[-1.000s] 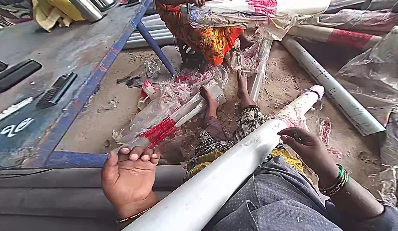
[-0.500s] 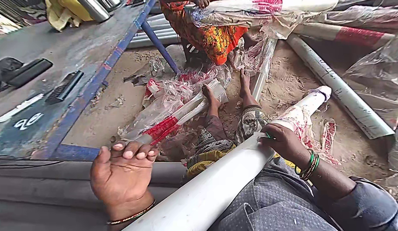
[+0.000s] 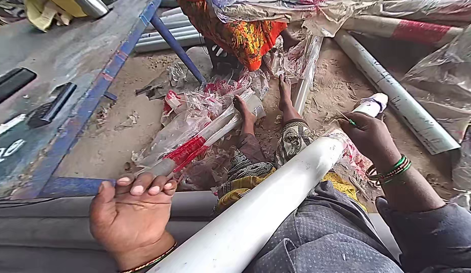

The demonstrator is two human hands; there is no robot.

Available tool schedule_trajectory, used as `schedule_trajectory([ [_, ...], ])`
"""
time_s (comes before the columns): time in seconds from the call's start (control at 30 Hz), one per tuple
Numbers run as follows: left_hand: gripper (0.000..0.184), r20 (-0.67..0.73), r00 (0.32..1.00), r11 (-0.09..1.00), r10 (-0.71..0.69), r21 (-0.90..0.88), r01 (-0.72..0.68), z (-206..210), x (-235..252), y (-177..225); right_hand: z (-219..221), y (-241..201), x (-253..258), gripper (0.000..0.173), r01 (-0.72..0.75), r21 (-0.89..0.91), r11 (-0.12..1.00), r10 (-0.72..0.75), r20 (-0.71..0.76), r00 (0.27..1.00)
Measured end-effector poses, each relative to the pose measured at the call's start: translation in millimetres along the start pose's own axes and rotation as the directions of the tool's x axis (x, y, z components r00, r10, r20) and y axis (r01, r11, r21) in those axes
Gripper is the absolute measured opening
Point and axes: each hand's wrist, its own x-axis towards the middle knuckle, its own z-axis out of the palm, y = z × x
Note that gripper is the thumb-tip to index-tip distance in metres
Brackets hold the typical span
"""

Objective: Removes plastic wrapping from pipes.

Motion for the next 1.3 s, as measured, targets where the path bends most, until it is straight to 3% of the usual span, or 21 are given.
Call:
schedule_trajectory([
  [0.13,0.049,0.025,1.000,1.000,-0.016,0.003,0.016,-2,3,-2,-34,53,-24,0.047,-0.348,-0.074,0.935,0.323,-0.234,0.917],
  [0.2,0.052,0.016,1.000,1.000,-0.018,-0.012,0.018,-5,6,-3,-50,77,-33,0.049,-0.446,-0.175,0.878,0.381,-0.309,0.871],
  [0.27,0.054,0.008,1.000,0.999,-0.023,-0.023,0.023,-7,7,-4,-64,90,-42,0.043,-0.510,-0.247,0.824,0.435,-0.302,0.848],
  [0.3,0.055,0.002,1.000,0.999,-0.024,-0.026,0.024,-8,7,-5,-68,95,-46,0.048,-0.532,-0.258,0.807,0.458,-0.295,0.838],
  [0.37,0.058,-0.013,0.999,0.999,-0.031,-0.035,0.031,-9,8,-6,-70,103,-52,0.053,-0.545,-0.238,0.804,0.470,-0.307,0.827],
  [0.47,0.060,-0.036,0.998,0.998,-0.044,-0.034,0.043,-11,6,-6,-62,104,-54,0.040,-0.525,-0.218,0.822,0.464,-0.277,0.841],
  [0.73,0.053,0.033,0.998,0.998,-0.058,-0.005,0.058,-26,5,-8,-47,91,-48,0.033,-0.502,-0.189,0.844,0.455,-0.241,0.857],
  [0.97,0.060,0.037,0.997,0.997,-0.061,-0.054,0.063,-45,8,-12,-57,103,-54,0.027,-0.514,-0.018,0.858,0.488,-0.290,0.824],
  [1.03,0.061,0.039,0.997,0.997,-0.065,-0.027,0.066,-44,7,-12,-60,105,-56,0.024,-0.521,-0.033,0.853,0.491,-0.290,0.822],
  [1.13,0.081,-0.057,0.994,0.996,-0.089,0.015,0.089,-24,5,-10,-62,106,-58,0.026,-0.548,-0.110,0.829,0.501,-0.286,0.817],
  [1.3,0.080,-0.080,0.994,0.996,-0.077,0.033,0.080,-18,3,-11,-58,90,-60,0.032,-0.512,-0.192,0.837,0.435,-0.332,0.837],
])
